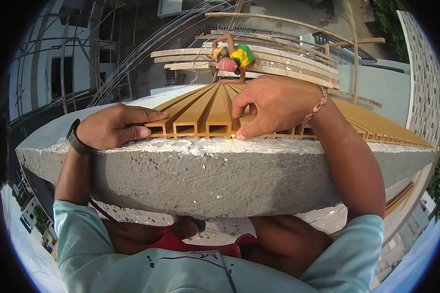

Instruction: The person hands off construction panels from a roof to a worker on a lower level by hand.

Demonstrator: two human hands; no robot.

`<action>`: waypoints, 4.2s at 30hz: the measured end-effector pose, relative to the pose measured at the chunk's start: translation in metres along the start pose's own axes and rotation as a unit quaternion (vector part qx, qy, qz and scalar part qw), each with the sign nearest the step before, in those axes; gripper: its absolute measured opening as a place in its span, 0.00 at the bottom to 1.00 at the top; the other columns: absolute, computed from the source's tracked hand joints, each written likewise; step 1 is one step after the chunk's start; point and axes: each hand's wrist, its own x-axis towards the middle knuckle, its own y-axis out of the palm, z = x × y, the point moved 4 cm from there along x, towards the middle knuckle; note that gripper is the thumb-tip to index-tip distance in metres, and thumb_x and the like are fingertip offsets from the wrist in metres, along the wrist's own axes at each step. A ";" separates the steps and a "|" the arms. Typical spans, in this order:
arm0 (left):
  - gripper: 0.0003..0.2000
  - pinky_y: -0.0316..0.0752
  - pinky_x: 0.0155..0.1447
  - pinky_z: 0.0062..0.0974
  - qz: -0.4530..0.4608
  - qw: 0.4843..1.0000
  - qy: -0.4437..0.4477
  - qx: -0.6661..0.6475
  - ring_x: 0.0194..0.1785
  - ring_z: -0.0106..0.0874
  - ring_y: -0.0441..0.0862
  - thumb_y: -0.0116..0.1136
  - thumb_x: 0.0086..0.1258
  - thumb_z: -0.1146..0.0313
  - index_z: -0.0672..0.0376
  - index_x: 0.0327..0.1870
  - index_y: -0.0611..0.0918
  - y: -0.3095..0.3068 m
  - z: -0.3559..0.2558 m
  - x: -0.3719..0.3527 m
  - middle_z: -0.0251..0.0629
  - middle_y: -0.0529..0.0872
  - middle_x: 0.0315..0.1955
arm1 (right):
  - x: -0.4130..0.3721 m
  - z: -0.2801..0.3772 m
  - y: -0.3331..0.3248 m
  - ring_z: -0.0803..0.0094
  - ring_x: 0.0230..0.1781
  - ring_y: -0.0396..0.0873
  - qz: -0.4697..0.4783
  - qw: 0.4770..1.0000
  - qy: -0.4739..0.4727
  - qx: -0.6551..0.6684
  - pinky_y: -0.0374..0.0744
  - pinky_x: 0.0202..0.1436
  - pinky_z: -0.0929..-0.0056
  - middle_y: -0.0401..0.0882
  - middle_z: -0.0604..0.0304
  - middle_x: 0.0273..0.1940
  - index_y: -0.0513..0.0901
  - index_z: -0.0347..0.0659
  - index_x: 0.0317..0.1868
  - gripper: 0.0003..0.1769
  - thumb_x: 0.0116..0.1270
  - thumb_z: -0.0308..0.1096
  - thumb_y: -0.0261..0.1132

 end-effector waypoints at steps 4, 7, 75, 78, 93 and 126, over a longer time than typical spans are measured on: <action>0.21 0.73 0.54 0.33 0.013 1.000 -0.007 -0.014 0.49 0.44 0.81 0.53 0.69 0.58 0.57 0.59 0.75 -0.002 -0.001 0.001 0.49 0.81 0.48 | 0.004 0.006 -0.004 0.68 0.36 0.80 0.025 0.999 0.028 0.006 0.78 0.35 0.73 0.81 0.52 0.35 0.82 0.34 0.41 0.25 0.46 0.43 0.76; 0.21 0.73 0.53 0.33 0.008 1.000 0.009 -0.012 0.48 0.44 0.81 0.53 0.68 0.59 0.59 0.59 0.74 -0.002 -0.001 0.002 0.49 0.82 0.48 | 0.005 0.007 -0.003 0.61 0.35 0.81 0.016 0.999 0.027 -0.014 0.77 0.38 0.66 0.82 0.50 0.31 0.83 0.36 0.38 0.22 0.48 0.44 0.74; 0.32 0.74 0.44 0.43 0.129 0.982 -0.097 0.099 0.38 0.49 0.81 0.45 0.66 0.38 0.66 0.42 0.79 0.005 -0.008 0.033 0.53 0.81 0.26 | 0.014 -0.001 -0.001 0.64 0.42 0.73 0.089 0.993 -0.048 0.064 0.75 0.47 0.69 0.75 0.58 0.52 0.73 0.47 0.59 0.36 0.49 0.45 0.73; 0.32 0.74 0.44 0.43 0.135 0.980 -0.104 0.101 0.38 0.49 0.81 0.45 0.66 0.38 0.65 0.43 0.79 0.004 -0.010 0.033 0.53 0.82 0.26 | 0.014 -0.002 0.000 0.63 0.42 0.73 0.086 0.992 -0.055 0.071 0.75 0.47 0.69 0.75 0.57 0.52 0.72 0.47 0.60 0.36 0.49 0.45 0.73; 0.39 0.75 0.45 0.39 0.152 0.974 -0.127 0.107 0.40 0.48 0.82 0.48 0.61 0.34 0.67 0.56 0.75 0.001 -0.010 0.036 0.56 0.83 0.34 | 0.017 -0.006 0.005 0.70 0.35 0.67 0.064 0.992 -0.073 0.081 0.72 0.41 0.72 0.74 0.61 0.44 0.74 0.45 0.58 0.37 0.47 0.44 0.75; 0.39 0.74 0.44 0.35 0.017 0.971 -0.220 0.091 0.42 0.41 0.81 0.42 0.60 0.29 0.63 0.45 0.83 0.008 0.005 0.038 0.51 0.83 0.35 | 0.004 -0.004 0.007 0.77 0.36 0.72 -0.046 0.990 0.018 0.128 0.73 0.50 0.75 0.75 0.50 0.53 0.72 0.41 0.60 0.36 0.48 0.30 0.74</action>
